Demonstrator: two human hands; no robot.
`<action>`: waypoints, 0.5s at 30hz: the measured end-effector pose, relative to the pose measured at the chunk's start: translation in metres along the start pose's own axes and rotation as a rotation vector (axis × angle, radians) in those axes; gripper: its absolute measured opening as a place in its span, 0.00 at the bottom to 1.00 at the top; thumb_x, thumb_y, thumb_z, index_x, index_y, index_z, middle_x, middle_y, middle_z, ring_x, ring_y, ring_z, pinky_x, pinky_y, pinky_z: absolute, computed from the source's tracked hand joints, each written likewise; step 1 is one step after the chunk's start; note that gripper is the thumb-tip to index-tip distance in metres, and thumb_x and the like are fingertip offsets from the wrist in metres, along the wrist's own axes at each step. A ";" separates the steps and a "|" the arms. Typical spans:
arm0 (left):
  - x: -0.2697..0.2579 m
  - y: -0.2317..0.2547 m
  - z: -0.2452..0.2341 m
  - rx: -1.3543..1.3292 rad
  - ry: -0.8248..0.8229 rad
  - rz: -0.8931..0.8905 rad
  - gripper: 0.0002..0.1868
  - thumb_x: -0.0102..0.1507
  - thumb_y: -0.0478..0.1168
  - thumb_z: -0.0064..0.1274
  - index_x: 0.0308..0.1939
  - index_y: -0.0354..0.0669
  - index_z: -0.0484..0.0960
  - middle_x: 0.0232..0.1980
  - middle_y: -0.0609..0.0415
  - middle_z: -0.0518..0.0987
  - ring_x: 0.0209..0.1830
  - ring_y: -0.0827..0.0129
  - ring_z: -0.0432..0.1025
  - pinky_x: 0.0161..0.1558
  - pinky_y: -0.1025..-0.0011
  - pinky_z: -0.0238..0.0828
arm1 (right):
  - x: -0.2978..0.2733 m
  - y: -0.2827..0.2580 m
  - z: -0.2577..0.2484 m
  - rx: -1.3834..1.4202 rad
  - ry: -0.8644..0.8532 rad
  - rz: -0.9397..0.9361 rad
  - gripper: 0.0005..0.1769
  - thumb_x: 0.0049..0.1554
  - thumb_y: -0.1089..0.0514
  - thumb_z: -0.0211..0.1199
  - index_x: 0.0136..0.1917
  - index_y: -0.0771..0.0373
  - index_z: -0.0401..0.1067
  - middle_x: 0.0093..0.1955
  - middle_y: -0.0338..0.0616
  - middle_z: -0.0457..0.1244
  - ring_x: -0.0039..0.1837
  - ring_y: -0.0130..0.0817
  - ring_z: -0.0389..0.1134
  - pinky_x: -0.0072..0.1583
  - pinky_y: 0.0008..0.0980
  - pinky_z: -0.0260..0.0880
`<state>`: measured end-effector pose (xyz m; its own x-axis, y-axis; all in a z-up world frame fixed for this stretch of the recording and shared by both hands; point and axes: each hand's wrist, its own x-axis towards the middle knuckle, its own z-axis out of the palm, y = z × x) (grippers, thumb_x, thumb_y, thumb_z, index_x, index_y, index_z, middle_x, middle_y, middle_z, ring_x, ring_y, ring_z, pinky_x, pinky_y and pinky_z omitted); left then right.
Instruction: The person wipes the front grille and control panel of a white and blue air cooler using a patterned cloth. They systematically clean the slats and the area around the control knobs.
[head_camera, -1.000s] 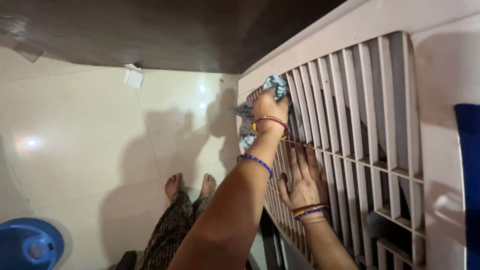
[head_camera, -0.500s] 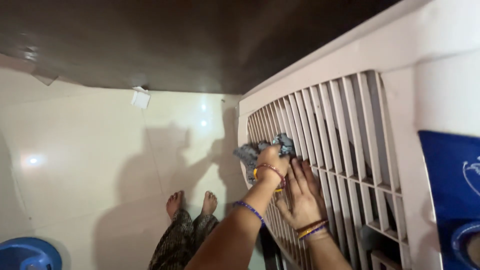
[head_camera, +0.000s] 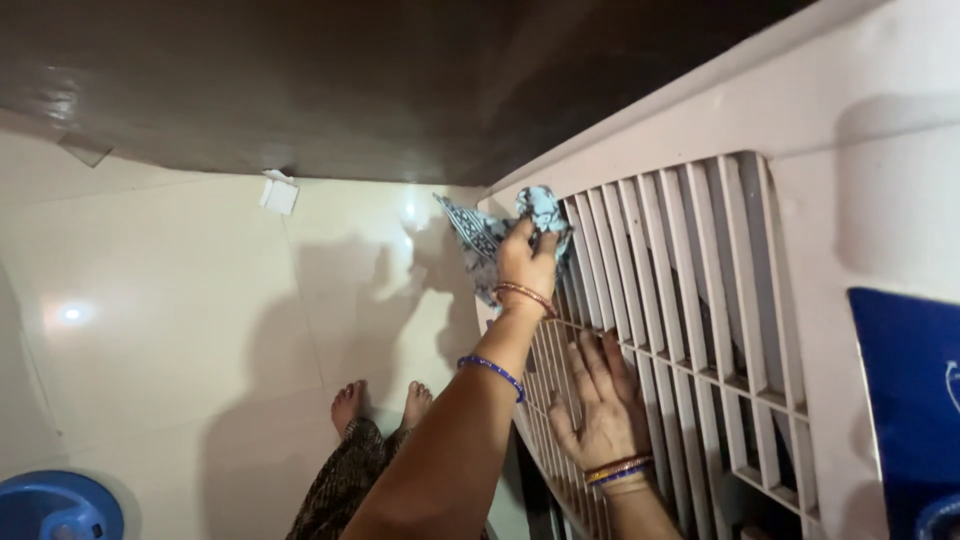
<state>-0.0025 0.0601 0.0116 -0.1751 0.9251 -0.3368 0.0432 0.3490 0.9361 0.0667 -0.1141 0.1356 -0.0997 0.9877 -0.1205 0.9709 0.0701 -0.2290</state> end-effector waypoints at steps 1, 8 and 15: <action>0.004 -0.005 0.002 -0.034 -0.002 0.019 0.18 0.60 0.44 0.58 0.49 0.37 0.84 0.46 0.40 0.85 0.47 0.50 0.81 0.51 0.58 0.75 | 0.002 0.001 0.002 -0.002 0.001 0.000 0.42 0.50 0.45 0.59 0.75 0.64 0.61 0.80 0.53 0.51 0.82 0.58 0.44 0.76 0.54 0.49; 0.016 0.002 0.001 0.314 0.029 0.130 0.17 0.56 0.43 0.62 0.40 0.32 0.83 0.45 0.35 0.83 0.48 0.41 0.77 0.52 0.52 0.73 | 0.000 0.000 0.003 -0.026 -0.012 0.011 0.40 0.49 0.46 0.59 0.73 0.63 0.63 0.79 0.53 0.52 0.83 0.58 0.44 0.76 0.55 0.49; 0.011 0.007 0.004 0.173 0.051 0.154 0.17 0.57 0.44 0.61 0.38 0.31 0.81 0.42 0.34 0.82 0.43 0.42 0.77 0.47 0.51 0.74 | 0.004 -0.002 0.000 -0.052 -0.043 0.042 0.39 0.50 0.46 0.59 0.73 0.63 0.64 0.79 0.52 0.53 0.83 0.57 0.44 0.76 0.54 0.49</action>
<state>0.0001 0.0731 0.0142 -0.2023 0.9622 -0.1822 0.2401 0.2291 0.9433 0.0643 -0.1105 0.1351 -0.0671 0.9830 -0.1710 0.9842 0.0371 -0.1730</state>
